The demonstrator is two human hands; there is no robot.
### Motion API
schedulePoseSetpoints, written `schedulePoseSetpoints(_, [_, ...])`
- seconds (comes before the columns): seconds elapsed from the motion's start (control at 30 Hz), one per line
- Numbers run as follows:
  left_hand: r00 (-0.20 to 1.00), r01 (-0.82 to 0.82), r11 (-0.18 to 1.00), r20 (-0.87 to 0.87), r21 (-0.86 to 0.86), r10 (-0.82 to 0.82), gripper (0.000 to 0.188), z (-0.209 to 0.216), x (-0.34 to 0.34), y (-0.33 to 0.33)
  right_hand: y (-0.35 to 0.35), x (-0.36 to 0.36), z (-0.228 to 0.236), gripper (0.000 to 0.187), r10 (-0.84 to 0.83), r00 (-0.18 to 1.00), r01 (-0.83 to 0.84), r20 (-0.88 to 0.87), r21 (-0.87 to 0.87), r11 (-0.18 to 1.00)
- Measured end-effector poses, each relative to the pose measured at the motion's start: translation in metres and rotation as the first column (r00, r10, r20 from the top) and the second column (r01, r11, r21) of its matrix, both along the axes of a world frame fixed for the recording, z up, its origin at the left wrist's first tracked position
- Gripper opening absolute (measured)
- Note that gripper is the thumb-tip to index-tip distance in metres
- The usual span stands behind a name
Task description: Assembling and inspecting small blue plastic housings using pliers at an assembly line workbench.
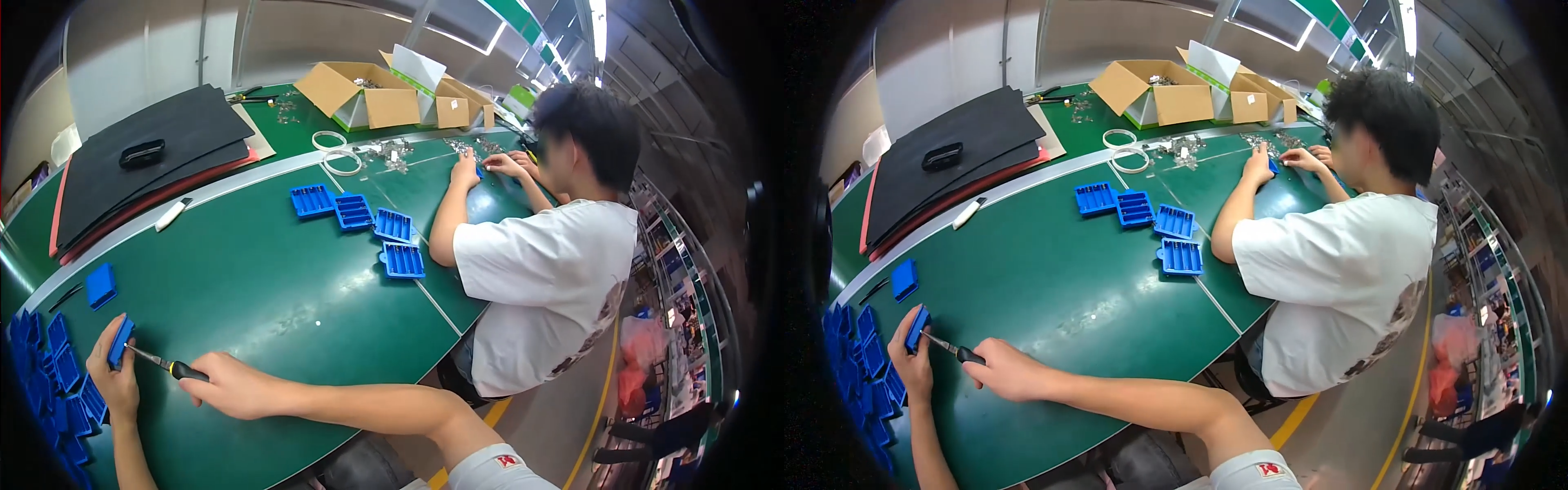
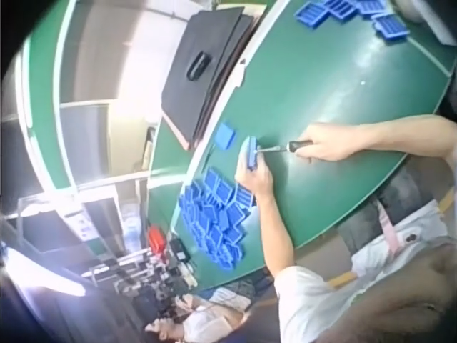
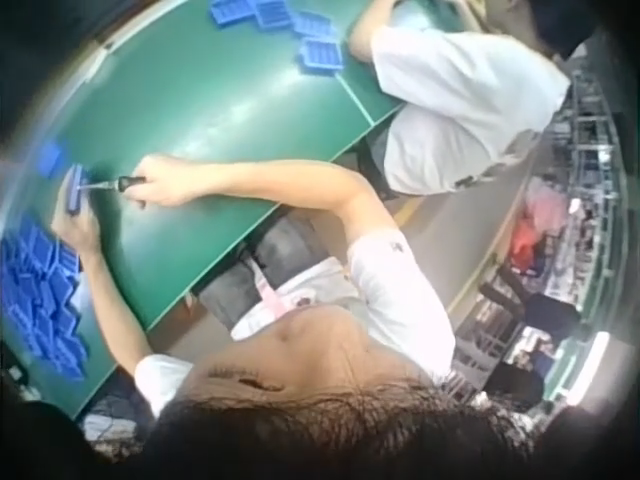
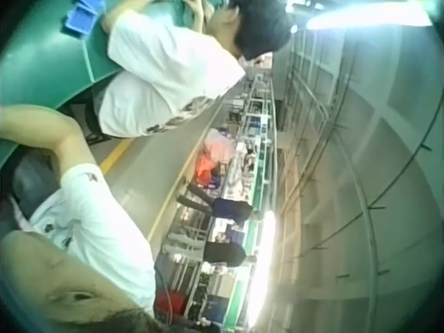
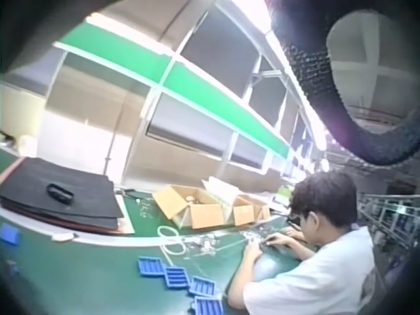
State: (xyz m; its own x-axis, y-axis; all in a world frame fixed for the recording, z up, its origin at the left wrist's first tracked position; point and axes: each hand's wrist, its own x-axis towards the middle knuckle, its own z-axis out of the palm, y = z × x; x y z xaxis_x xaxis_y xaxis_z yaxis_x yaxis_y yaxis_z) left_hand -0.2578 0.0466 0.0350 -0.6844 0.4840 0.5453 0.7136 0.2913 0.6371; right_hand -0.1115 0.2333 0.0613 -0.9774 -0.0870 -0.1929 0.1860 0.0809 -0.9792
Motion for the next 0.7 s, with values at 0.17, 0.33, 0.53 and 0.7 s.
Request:
schedulePoseSetpoints(0.17, [0.995,-0.066,0.998,-0.073,0.018,0.067,0.029,0.004,0.000,-0.022,-0.017,-0.012,-0.024,0.032,0.072,0.990,-0.068,-0.120,0.036,0.997])
schedulePoseSetpoints(0.33, [0.987,-0.115,0.980,0.133,0.160,0.094,0.030,0.004,0.002,0.014,0.002,0.003,-0.013,0.021,-0.016,0.991,0.031,-0.129,0.114,0.993])
schedulePoseSetpoints(0.53, [0.999,-0.017,0.971,-0.033,0.240,0.026,0.033,0.003,0.002,-0.002,-0.012,0.001,0.003,0.021,0.011,1.000,-0.010,-0.021,0.034,0.999])
schedulePoseSetpoints(0.7, [0.998,0.017,0.960,-0.055,0.278,-0.002,0.033,0.001,0.002,0.002,-0.009,0.003,-0.006,0.020,-0.021,0.999,0.018,-0.044,-0.065,0.998])
